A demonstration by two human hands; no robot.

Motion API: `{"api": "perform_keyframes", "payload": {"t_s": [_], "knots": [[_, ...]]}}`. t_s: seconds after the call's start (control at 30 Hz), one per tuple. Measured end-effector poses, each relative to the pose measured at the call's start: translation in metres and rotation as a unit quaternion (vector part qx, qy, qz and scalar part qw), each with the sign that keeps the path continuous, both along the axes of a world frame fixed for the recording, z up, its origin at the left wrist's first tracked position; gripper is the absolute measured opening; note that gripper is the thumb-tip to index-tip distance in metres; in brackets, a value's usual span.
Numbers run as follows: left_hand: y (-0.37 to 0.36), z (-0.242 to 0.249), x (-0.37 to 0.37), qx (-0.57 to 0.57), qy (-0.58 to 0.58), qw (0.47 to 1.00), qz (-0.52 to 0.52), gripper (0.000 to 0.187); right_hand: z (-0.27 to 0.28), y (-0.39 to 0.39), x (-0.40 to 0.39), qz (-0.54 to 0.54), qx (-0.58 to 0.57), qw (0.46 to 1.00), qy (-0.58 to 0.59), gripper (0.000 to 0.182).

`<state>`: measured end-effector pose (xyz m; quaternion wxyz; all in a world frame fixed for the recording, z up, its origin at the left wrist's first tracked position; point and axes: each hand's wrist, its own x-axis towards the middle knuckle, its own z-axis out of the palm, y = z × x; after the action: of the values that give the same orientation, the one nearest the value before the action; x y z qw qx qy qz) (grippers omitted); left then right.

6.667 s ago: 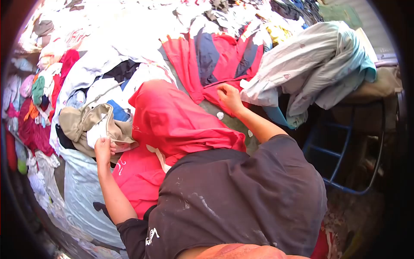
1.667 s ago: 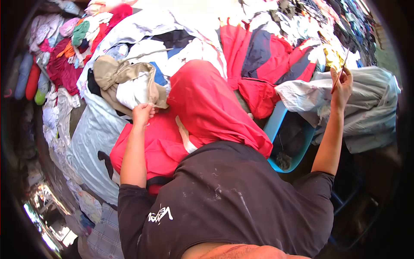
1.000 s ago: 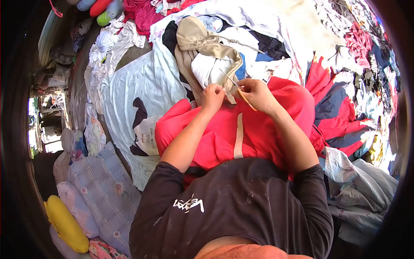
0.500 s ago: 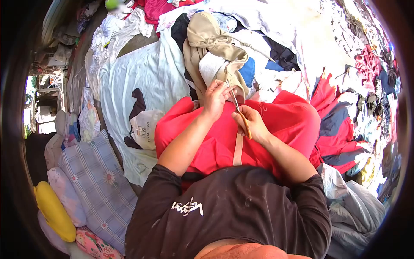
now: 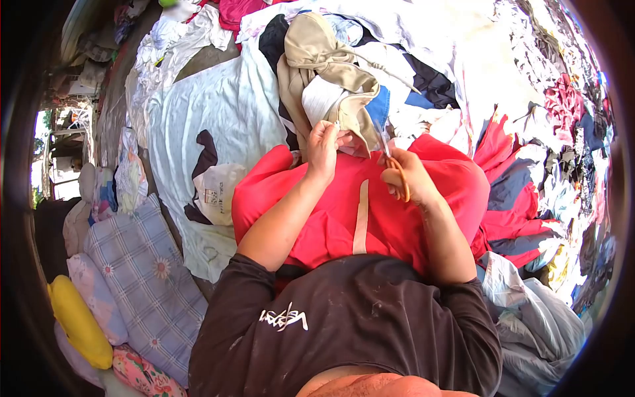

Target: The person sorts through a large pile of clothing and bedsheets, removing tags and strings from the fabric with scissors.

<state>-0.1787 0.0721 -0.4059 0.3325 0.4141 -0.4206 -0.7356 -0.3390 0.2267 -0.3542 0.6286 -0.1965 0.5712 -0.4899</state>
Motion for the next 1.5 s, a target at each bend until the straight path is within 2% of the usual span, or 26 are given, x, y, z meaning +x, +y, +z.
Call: {"api": "perform_keyframes", "payload": {"t_s": [0.03, 0.13, 0.17, 0.2, 0.3, 0.33, 0.43, 0.53, 0.57, 0.63, 0.73, 0.83, 0.9, 0.97, 1.03, 1.1, 1.17, 1.2, 1.23, 1.3, 1.33, 1.43, 1.5], "knots": [[0.0, 0.003, 0.0, -0.001, -0.001, 1.0, -0.015, 0.013, -0.001, 0.001, -0.008, -0.034, 0.01, 0.999, -0.011, 0.027], [0.011, 0.013, -0.004, -0.007, 0.003, 0.996, -0.093, 0.015, -0.01, -0.014, 0.001, -0.211, -0.111, 0.971, -0.007, 0.032], [0.018, 0.013, -0.005, -0.016, 0.011, 0.991, -0.133, 0.015, -0.01, -0.019, 0.005, -0.228, -0.12, 0.966, -0.012, 0.037], [0.023, 0.013, -0.007, -0.026, 0.021, 0.985, -0.172, 0.016, -0.017, -0.023, 0.008, -0.218, -0.13, 0.967, -0.014, 0.037], [0.03, 0.011, -0.008, -0.141, -0.073, 0.958, -0.238, 0.018, -0.027, -0.031, 0.017, -0.208, -0.132, 0.969, -0.031, 0.037], [0.036, 0.013, -0.009, -0.12, -0.037, 0.969, -0.215, 0.019, -0.024, -0.03, 0.017, -0.217, -0.106, 0.97, -0.031, 0.035], [0.035, 0.002, -0.002, -0.245, -0.117, 0.93, -0.248, 0.018, -0.039, -0.03, 0.012, -0.222, -0.061, 0.973, -0.016, 0.034], [0.042, 0.017, -0.001, -0.244, -0.151, 0.919, -0.272, 0.018, -0.043, -0.028, 0.011, -0.214, -0.053, 0.975, -0.027, 0.032], [0.044, 0.015, 0.0, -0.278, -0.158, 0.909, -0.269, 0.018, -0.046, -0.026, 0.011, -0.21, -0.047, 0.976, -0.023, 0.032], [0.043, 0.012, 0.0, -0.348, -0.169, 0.885, -0.26, 0.018, -0.053, -0.026, 0.011, -0.201, -0.039, 0.979, -0.013, 0.032], [0.044, 0.022, -0.002, -0.472, -0.198, 0.815, -0.273, 0.014, -0.049, -0.025, 0.012, -0.172, -0.026, 0.983, -0.06, 0.033], [0.045, 0.02, -0.002, -0.52, -0.174, 0.784, -0.291, 0.009, -0.058, -0.023, 0.005, -0.12, -0.015, 0.99, -0.067, 0.035], [0.047, 0.027, -0.003, -0.498, -0.189, 0.786, -0.313, 0.008, -0.061, -0.02, 0.007, -0.139, -0.016, 0.985, -0.096, 0.035], [0.05, 0.033, -0.005, -0.463, -0.201, 0.814, -0.289, 0.008, -0.084, -0.023, 0.012, -0.161, -0.068, 0.978, -0.111, 0.038], [0.05, 0.029, -0.006, -0.437, -0.214, 0.825, -0.288, 0.008, -0.086, -0.028, 0.015, -0.167, -0.057, 0.981, -0.083, 0.037], [0.048, 0.023, -0.005, -0.462, -0.195, 0.819, -0.278, 0.011, -0.1, -0.035, 0.022, -0.197, -0.079, 0.974, -0.074, 0.037], [0.041, 0.003, 0.003, -0.327, -0.217, 0.88, -0.268, 0.017, -0.077, -0.031, 0.022, -0.199, -0.082, 0.975, -0.06, 0.037], [0.039, -0.001, 0.001, -0.223, -0.155, 0.931, -0.243, 0.019, -0.07, -0.03, 0.02, -0.184, -0.085, 0.979, -0.013, 0.037], [0.037, -0.003, 0.002, -0.196, -0.15, 0.944, -0.219, 0.018, -0.063, -0.029, 0.021, -0.196, -0.092, 0.975, -0.052, 0.036], [0.04, 0.006, -0.003, -0.135, -0.14, 0.966, -0.173, 0.017, -0.069, -0.031, 0.025, -0.191, -0.124, 0.974, 0.016, 0.035], [0.04, 0.003, -0.002, -0.158, -0.154, 0.962, -0.164, 0.013, -0.07, -0.03, 0.027, -0.181, -0.127, 0.975, 0.014, 0.036], [0.044, 0.012, -0.001, -0.333, -0.249, 0.885, -0.208, 0.011, -0.065, -0.028, 0.028, -0.162, -0.107, 0.979, 0.058, 0.034], [0.042, 0.008, 0.001, -0.326, -0.266, 0.878, -0.229, 0.014, -0.063, -0.026, 0.028, -0.162, -0.105, 0.979, 0.069, 0.031]]}}
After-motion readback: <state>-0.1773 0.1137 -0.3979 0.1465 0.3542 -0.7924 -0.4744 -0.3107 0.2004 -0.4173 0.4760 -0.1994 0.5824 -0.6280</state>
